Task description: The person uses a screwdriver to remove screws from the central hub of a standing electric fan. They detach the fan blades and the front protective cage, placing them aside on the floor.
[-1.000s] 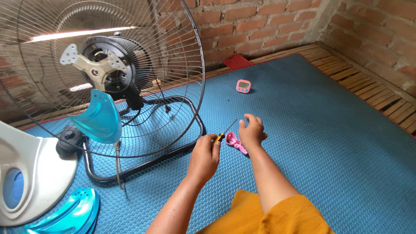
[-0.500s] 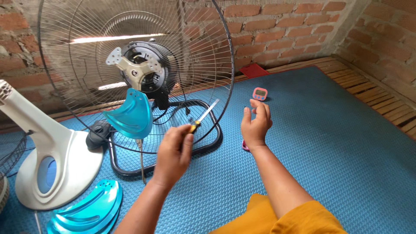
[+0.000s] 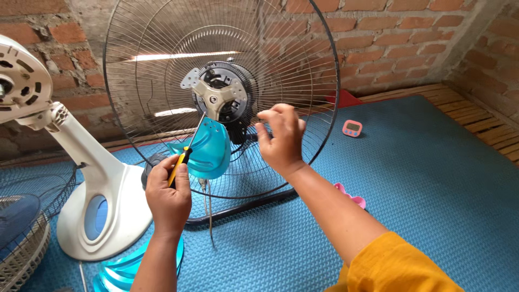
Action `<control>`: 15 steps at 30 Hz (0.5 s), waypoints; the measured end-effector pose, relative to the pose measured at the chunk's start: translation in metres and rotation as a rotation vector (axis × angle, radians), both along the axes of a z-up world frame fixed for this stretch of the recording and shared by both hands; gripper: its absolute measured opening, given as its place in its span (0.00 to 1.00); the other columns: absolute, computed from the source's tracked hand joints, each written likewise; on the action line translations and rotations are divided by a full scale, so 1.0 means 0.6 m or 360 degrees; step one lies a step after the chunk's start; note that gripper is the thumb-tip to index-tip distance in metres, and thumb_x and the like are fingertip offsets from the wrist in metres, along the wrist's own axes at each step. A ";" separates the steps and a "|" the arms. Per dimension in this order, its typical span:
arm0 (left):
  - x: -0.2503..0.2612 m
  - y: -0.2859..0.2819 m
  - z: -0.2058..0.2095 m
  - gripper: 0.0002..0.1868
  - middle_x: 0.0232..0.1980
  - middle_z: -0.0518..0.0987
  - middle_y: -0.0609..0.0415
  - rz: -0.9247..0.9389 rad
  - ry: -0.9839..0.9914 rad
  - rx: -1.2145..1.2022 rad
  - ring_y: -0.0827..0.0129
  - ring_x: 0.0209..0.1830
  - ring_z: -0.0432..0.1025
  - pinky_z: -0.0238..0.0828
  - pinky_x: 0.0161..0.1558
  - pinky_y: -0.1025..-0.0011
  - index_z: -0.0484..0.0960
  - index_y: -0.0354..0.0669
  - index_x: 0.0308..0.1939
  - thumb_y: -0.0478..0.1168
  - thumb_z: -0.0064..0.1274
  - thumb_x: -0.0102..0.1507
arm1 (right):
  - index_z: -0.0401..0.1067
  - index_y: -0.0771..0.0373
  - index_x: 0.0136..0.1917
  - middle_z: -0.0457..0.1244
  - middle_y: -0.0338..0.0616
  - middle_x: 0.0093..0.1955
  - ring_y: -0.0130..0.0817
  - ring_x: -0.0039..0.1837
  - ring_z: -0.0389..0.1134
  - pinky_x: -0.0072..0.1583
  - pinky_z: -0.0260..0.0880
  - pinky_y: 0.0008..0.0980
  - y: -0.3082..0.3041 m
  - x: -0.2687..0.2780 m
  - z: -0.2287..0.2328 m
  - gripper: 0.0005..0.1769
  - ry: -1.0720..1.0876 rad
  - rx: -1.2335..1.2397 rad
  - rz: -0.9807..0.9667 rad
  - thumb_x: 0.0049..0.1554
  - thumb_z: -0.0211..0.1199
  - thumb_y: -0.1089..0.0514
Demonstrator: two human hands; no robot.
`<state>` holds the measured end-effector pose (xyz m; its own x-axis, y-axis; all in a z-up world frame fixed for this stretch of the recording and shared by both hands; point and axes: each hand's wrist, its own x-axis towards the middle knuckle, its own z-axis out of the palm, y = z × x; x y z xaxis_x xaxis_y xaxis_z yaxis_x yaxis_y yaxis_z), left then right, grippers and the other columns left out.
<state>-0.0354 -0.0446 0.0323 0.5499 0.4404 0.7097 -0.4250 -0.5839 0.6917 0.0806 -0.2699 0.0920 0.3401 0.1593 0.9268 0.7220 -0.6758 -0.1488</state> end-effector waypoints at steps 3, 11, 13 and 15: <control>0.006 0.023 -0.011 0.13 0.46 0.81 0.46 0.0101 0.0073 -0.0052 0.64 0.44 0.78 0.74 0.48 0.69 0.81 0.33 0.53 0.39 0.58 0.68 | 0.75 0.54 0.53 0.62 0.40 0.57 0.43 0.60 0.64 0.58 0.56 0.45 0.046 0.019 -0.004 0.13 0.0185 -0.0143 0.0064 0.54 0.70 0.54; 0.010 0.049 -0.015 0.12 0.45 0.83 0.46 0.0084 0.0094 -0.0167 0.66 0.42 0.79 0.76 0.46 0.71 0.83 0.34 0.49 0.39 0.61 0.66 | 0.76 0.57 0.49 0.68 0.47 0.49 0.51 0.56 0.67 0.55 0.61 0.53 0.145 0.055 -0.017 0.19 0.0746 -0.0361 -0.0193 0.53 0.69 0.42; 0.010 0.057 -0.008 0.12 0.45 0.83 0.46 0.0100 0.0099 -0.0162 0.66 0.42 0.79 0.76 0.46 0.71 0.83 0.33 0.49 0.39 0.61 0.66 | 0.76 0.59 0.50 0.69 0.49 0.49 0.52 0.55 0.68 0.55 0.62 0.54 0.162 0.061 -0.013 0.22 0.0999 -0.0419 -0.0257 0.53 0.69 0.40; 0.010 0.063 -0.005 0.13 0.46 0.83 0.46 0.0100 0.0116 -0.0164 0.66 0.43 0.79 0.76 0.46 0.71 0.83 0.33 0.50 0.39 0.61 0.66 | 0.75 0.60 0.51 0.70 0.51 0.49 0.52 0.55 0.70 0.57 0.64 0.55 0.172 0.070 -0.011 0.24 0.1325 -0.0462 -0.0282 0.54 0.67 0.39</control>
<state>-0.0295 -0.0071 0.0293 0.5674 0.5440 0.6182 -0.3365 -0.5320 0.7770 0.1225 -0.1664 0.0853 0.9257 0.2299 0.3004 0.3379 -0.8595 -0.3834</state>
